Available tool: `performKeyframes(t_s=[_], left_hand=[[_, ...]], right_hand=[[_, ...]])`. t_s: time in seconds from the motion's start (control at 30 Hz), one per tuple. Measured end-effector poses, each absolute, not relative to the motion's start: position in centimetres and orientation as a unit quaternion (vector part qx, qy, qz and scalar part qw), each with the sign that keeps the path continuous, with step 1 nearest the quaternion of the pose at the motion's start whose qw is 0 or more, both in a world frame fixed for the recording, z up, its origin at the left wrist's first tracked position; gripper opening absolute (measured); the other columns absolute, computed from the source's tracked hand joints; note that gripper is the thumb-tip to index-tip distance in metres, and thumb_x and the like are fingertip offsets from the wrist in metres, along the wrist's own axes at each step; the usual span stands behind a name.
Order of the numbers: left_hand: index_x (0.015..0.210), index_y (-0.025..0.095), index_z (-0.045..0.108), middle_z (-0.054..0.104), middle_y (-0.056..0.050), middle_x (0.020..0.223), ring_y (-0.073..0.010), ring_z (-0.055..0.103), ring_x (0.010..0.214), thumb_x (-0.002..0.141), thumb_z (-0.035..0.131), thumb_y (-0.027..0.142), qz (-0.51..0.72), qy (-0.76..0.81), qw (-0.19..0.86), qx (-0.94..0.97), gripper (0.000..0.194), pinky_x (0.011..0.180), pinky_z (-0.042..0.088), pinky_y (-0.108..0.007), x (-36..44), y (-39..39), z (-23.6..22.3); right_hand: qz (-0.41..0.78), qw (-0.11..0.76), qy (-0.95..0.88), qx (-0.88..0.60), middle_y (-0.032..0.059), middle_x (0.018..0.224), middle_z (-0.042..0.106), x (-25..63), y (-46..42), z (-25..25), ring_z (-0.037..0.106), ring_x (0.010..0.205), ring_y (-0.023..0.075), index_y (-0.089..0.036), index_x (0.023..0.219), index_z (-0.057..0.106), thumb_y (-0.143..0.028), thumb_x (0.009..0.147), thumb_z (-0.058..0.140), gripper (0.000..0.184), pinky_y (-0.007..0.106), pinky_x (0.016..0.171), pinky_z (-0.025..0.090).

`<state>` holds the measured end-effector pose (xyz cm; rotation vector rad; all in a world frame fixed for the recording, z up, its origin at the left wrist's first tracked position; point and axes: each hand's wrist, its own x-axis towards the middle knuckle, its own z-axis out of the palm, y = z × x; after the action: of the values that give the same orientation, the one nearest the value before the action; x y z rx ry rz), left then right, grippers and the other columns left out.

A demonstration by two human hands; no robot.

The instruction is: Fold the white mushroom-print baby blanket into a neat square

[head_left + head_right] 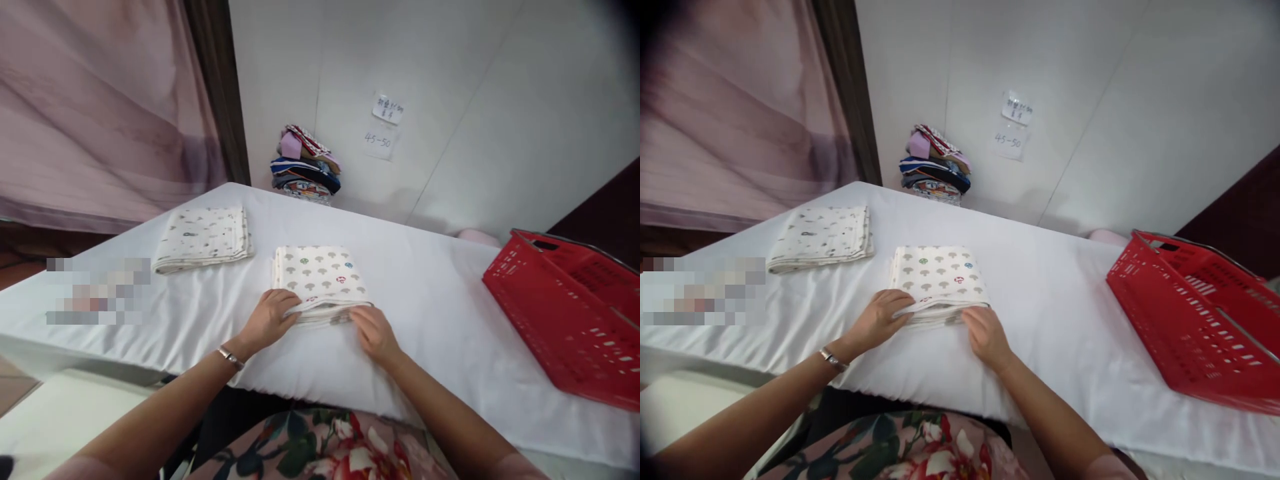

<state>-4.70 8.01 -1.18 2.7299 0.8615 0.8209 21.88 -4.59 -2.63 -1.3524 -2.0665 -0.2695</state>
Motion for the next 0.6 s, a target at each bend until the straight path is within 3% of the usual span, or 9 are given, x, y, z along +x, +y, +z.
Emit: performKeyframes(t_s=[0.13, 0.23, 0.37, 0.6], left_hand=[[0.104, 0.022, 0.06, 0.063, -0.006, 0.1, -0.0208, 0.056, 0.096, 0.083, 0.047, 0.025, 0.269, 0.287, 0.06, 0.917, 0.025, 0.087, 0.042, -0.04, -4.0, 7.8, -0.7], [0.11, 0.021, 0.058, 0.062, -0.007, 0.104, -0.0215, 0.054, 0.099, 0.077, 0.045, 0.012, 0.252, 0.281, 0.041, 0.925, 0.036, 0.087, 0.042, -0.039, -3.2, 7.7, -0.4], [0.107, 0.019, 0.06, 0.061, -0.008, 0.099, -0.0206, 0.055, 0.093, 0.072, 0.038, 0.001, 0.219, 0.272, 0.033, 0.936, 0.045, 0.08, 0.046, -0.036, -2.8, 7.7, -0.5], [0.108, 0.02, 0.058, 0.06, -0.008, 0.102, -0.0225, 0.053, 0.097, 0.075, 0.041, 0.004, 0.199, 0.265, 0.017, 0.943, 0.041, 0.08, 0.046, -0.037, -2.4, 7.6, -0.2]], right_hand=[[-0.093, 0.331, -0.672, -0.656, 0.0108, 0.116, 0.056, 25.1, -4.9, -2.8, 0.05, 0.109, 0.0218, -0.019, 0.119, 0.053, -0.024, 0.087, 0.042, 0.034, 0.041, 0.091, 0.045], [-0.018, 0.31, -0.635, -0.707, 0.0084, 0.12, 0.054, 25.8, -4.2, -3.3, 0.051, 0.11, 0.0203, -0.021, 0.123, 0.05, -0.027, 0.087, 0.042, 0.037, 0.037, 0.088, 0.047], [0.062, 0.292, -0.65, -0.699, 0.0058, 0.12, 0.055, 26.2, -3.3, -3.9, 0.054, 0.105, 0.0178, -0.023, 0.125, 0.047, -0.026, 0.088, 0.039, 0.038, 0.035, 0.087, 0.046], [0.109, 0.339, -0.678, -0.644, 0.0066, 0.117, 0.057, 27.6, -3.0, -3.7, 0.054, 0.104, 0.017, -0.022, 0.122, 0.051, -0.022, 0.086, 0.041, 0.037, 0.035, 0.089, 0.044]])
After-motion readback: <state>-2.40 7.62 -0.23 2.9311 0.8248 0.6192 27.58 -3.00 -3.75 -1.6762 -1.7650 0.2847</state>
